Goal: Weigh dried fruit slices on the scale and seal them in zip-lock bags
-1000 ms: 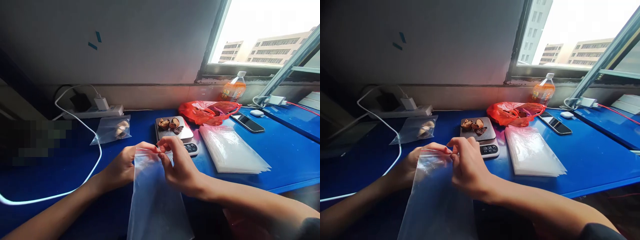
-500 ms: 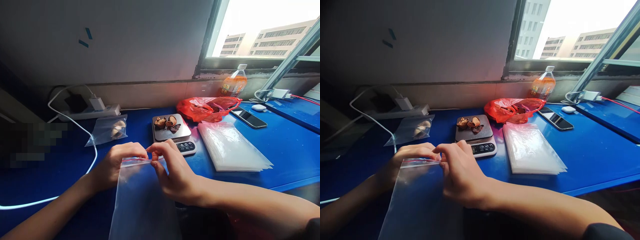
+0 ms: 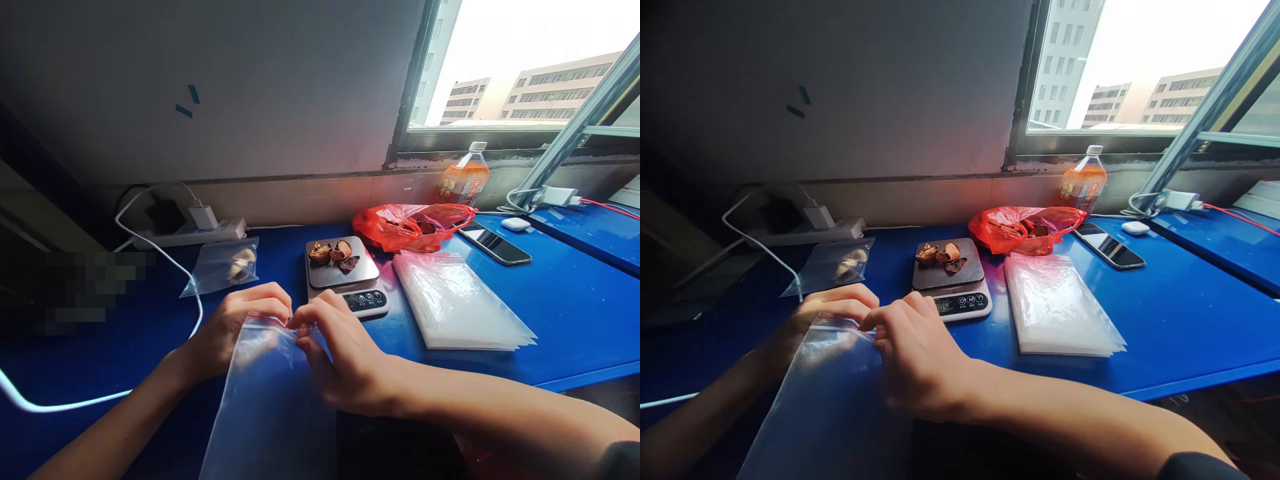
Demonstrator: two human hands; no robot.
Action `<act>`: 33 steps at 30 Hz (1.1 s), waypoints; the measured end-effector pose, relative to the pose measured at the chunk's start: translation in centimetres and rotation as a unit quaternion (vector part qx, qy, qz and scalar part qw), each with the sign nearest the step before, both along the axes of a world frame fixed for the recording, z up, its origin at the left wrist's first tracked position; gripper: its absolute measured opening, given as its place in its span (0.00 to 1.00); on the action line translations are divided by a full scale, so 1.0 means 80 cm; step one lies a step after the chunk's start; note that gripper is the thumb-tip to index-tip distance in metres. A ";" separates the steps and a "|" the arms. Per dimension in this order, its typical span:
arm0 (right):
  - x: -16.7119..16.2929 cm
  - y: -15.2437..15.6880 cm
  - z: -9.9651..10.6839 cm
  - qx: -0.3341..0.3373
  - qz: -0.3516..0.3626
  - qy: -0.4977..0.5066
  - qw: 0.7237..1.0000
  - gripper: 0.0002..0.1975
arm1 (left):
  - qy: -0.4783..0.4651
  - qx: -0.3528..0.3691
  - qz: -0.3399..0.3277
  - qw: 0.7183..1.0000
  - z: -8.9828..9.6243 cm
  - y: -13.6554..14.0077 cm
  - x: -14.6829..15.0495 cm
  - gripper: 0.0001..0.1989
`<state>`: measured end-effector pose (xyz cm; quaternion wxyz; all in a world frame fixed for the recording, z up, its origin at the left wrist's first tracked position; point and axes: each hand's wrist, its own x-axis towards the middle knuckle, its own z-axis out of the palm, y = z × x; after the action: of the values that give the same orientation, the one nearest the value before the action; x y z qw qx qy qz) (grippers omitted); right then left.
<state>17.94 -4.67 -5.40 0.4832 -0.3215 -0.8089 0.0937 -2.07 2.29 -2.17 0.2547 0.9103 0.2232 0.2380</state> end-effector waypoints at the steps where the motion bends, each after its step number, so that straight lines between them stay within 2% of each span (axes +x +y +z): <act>1: 0.000 -0.001 0.000 0.002 0.002 -0.009 1.000 0.12 | 0.010 0.005 0.007 1.000 -0.001 0.003 -0.001 0.07; 4: 0.000 -0.001 -0.004 0.016 0.013 -0.046 0.999 0.15 | 0.035 0.002 0.024 0.999 -0.001 0.011 -0.003 0.07; 6: 0.000 0.004 -0.008 0.017 0.013 -0.065 0.998 0.19 | 0.020 -0.035 0.054 0.998 0.001 0.014 -0.006 0.08; 8: 0.000 0.011 -0.012 0.003 -0.017 -0.079 0.997 0.21 | -0.019 -0.086 0.073 0.993 0.007 0.015 -0.009 0.12; 11: 0.001 0.020 -0.013 -0.011 -0.056 -0.103 0.993 0.19 | -0.033 -0.124 0.039 0.991 0.017 0.012 -0.011 0.19; 17: 0.001 0.018 -0.006 -0.016 -0.070 -0.133 0.989 0.15 | 0.084 -0.083 0.036 0.992 0.029 0.003 -0.007 0.15; 20: 0.001 0.017 -0.002 -0.031 -0.078 -0.155 0.984 0.14 | 0.110 -0.117 0.019 0.987 0.034 0.001 -0.010 0.18; 23: 0.001 0.019 -0.001 -0.078 -0.106 -0.163 0.978 0.08 | 0.153 -0.156 0.013 0.976 0.038 0.001 -0.013 0.20; 26: 0.000 0.020 -0.002 -0.100 -0.154 -0.152 0.971 0.18 | 0.159 -0.159 0.014 0.974 0.039 0.001 -0.014 0.20; 28: 0.001 0.022 -0.001 -0.074 -0.160 -0.130 0.976 0.21 | 0.136 -0.148 0.030 0.979 0.039 0.001 -0.014 0.20; 31: 0.008 0.032 0.008 0.004 -0.133 -0.048 0.990 0.15 | 0.128 -0.126 0.066 0.982 0.039 0.004 -0.017 0.18; 33: 0.016 0.046 0.014 0.043 -0.156 0.001 0.987 0.10 | 0.146 -0.113 0.084 0.979 0.038 0.007 -0.019 0.15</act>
<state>19.18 -1.02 -4.26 0.5063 -0.4229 -0.7514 -0.0176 -3.58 2.88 0.85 0.2993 0.8787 0.3594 0.0961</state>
